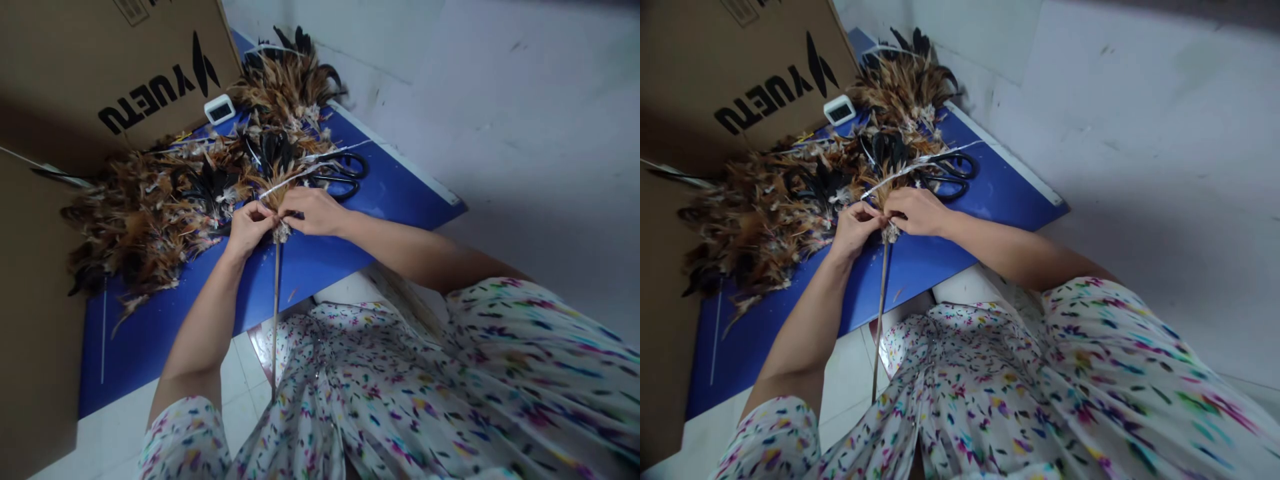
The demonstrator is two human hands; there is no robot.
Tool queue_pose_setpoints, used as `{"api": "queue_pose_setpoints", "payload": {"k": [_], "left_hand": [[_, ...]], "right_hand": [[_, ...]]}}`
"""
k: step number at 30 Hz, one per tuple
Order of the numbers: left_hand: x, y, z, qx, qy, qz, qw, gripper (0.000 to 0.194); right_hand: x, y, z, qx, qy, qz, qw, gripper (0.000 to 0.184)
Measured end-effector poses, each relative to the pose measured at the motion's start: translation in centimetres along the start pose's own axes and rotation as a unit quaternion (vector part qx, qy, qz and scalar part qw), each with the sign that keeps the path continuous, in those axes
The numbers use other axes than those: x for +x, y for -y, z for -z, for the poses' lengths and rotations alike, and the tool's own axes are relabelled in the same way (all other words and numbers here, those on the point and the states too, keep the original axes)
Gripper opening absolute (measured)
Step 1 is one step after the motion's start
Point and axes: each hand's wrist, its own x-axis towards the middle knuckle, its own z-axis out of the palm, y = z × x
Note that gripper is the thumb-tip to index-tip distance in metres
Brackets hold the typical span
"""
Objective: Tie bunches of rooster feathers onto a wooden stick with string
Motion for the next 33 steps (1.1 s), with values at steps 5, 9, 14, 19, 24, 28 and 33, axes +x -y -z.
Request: {"api": "queue_pose_setpoints", "payload": {"k": [5,9,14,19,24,28,33], "left_hand": [[0.1,0.3,0.1,0.017,-0.011,-0.014,1.000,0.029],[0.1,0.3,0.1,0.033,-0.004,-0.027,0.999,0.029],[0.0,0.1,0.2,0.052,0.008,-0.031,0.998,0.029],[-0.1,0.0,0.5,0.121,-0.002,-0.060,0.991,0.020],[-0.4,0.0,0.7,0.206,0.000,-0.116,0.972,0.010],[-0.7,-0.4,0.8,0.255,-0.004,-0.165,0.953,0.006],[-0.9,-0.7,0.7,0.316,0.009,-0.219,0.923,0.005]], "right_hand": [[0.8,-0.4,0.3,0.078,0.031,-0.071,0.994,0.021],[2.0,-0.5,1.1,0.109,0.075,-0.114,0.985,0.019],[3.9,0.3,2.2,0.075,0.147,-0.189,0.968,0.015],[4.1,0.5,1.9,0.101,0.126,-0.233,0.959,0.018],[3.2,-0.4,0.6,0.144,0.088,-0.204,0.964,0.020],[3.1,-0.9,-0.2,0.160,0.076,-0.161,0.971,0.022],[3.1,-0.7,0.2,0.162,0.090,-0.170,0.968,0.027]]}}
